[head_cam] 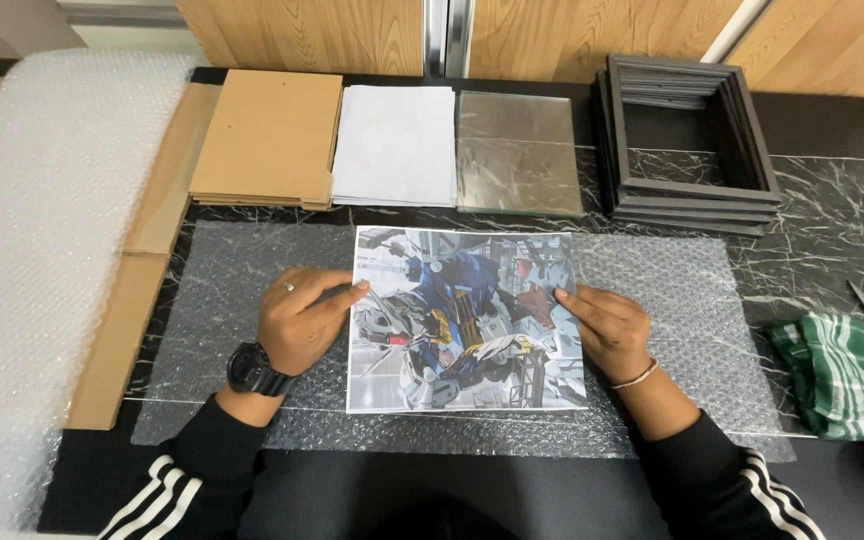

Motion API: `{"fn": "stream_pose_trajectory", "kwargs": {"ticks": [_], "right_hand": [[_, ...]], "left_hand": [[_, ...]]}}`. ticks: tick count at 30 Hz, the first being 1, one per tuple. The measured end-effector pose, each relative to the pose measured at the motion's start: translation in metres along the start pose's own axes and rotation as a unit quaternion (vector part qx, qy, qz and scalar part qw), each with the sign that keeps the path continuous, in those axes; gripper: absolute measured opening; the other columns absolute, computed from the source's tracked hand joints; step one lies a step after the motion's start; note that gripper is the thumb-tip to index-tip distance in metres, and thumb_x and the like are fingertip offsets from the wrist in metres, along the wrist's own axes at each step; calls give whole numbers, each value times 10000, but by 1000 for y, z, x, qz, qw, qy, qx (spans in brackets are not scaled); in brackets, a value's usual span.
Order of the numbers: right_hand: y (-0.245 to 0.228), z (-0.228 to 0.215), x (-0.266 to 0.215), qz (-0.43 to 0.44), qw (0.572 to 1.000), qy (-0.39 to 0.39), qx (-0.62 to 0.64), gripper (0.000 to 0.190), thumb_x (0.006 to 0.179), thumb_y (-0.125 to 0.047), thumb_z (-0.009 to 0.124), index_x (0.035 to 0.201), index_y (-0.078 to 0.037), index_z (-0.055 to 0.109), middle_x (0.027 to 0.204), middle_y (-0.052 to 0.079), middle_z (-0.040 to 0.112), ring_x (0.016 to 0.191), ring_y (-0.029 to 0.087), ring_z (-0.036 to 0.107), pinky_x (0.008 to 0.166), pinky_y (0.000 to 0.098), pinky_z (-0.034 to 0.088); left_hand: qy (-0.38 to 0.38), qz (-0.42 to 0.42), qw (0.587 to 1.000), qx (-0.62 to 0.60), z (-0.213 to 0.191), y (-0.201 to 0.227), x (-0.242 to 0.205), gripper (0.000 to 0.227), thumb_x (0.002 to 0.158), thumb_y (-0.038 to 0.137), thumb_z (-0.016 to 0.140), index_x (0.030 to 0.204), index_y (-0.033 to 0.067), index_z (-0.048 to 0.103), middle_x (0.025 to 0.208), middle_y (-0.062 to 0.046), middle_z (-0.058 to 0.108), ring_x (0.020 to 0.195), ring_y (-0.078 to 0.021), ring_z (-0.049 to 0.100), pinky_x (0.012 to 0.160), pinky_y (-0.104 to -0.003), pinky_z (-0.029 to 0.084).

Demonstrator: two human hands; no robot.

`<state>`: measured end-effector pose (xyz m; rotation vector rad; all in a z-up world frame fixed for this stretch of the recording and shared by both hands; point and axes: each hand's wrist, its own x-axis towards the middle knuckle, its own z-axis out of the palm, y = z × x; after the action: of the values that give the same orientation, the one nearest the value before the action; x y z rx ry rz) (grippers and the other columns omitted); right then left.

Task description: The person assembles a picture frame by placing an image and a backing board into the frame, then securing the tabs with a tool.

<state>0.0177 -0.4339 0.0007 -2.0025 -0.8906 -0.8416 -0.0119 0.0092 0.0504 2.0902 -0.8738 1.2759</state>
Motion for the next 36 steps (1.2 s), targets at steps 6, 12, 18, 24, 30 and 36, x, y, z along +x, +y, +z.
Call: {"fn": "stream_pose_trajectory", "kwargs": {"ticks": [6,12,18,24,30,36], "right_hand": [[20,1,-22,63,997,17,38,125,891,-126,851,992,-54,866,786,66,788,714,313,760,697,409,619],[-8,-9,11,165,982,33,81,149,932,-20,830,794,-29,775,566,54,617,528,187,505,571,346,462],[-36,-16,38,288,944,14,159,195,1015,-17,783,823,-10,753,661,77,623,649,125,483,636,301,431],[-25,-37,25,480,854,-74,184,196,970,-80,787,828,40,726,561,89,602,489,128,531,473,232,390],[-29,-42,25,567,789,-147,187,233,937,-61,786,852,145,718,596,138,604,484,167,557,394,233,400],[-37,-27,25,593,769,-154,181,265,948,-82,799,829,138,708,567,167,596,459,188,570,378,231,405]], "left_hand": [[-32,-85,993,-79,1,5,1,209,905,-5,777,1006,150,875,952,-47,724,850,-275,687,763,-408,543],[-103,-271,934,-209,-1,21,20,50,931,94,823,976,88,844,844,-87,776,763,-216,698,705,-348,516],[-149,-468,838,-236,-4,28,32,378,883,225,885,1146,-12,753,840,-122,817,709,-126,637,662,-293,485],[-268,-536,775,-202,3,29,29,398,861,267,868,1148,29,728,883,-106,838,718,-183,749,706,-277,538],[-295,-504,808,-77,16,13,-4,251,919,310,782,1060,105,746,903,-61,839,832,-266,787,731,-353,575],[-246,-519,816,-58,17,-3,-29,241,943,300,781,1121,140,749,934,-42,823,790,-201,765,679,-308,575]]}}
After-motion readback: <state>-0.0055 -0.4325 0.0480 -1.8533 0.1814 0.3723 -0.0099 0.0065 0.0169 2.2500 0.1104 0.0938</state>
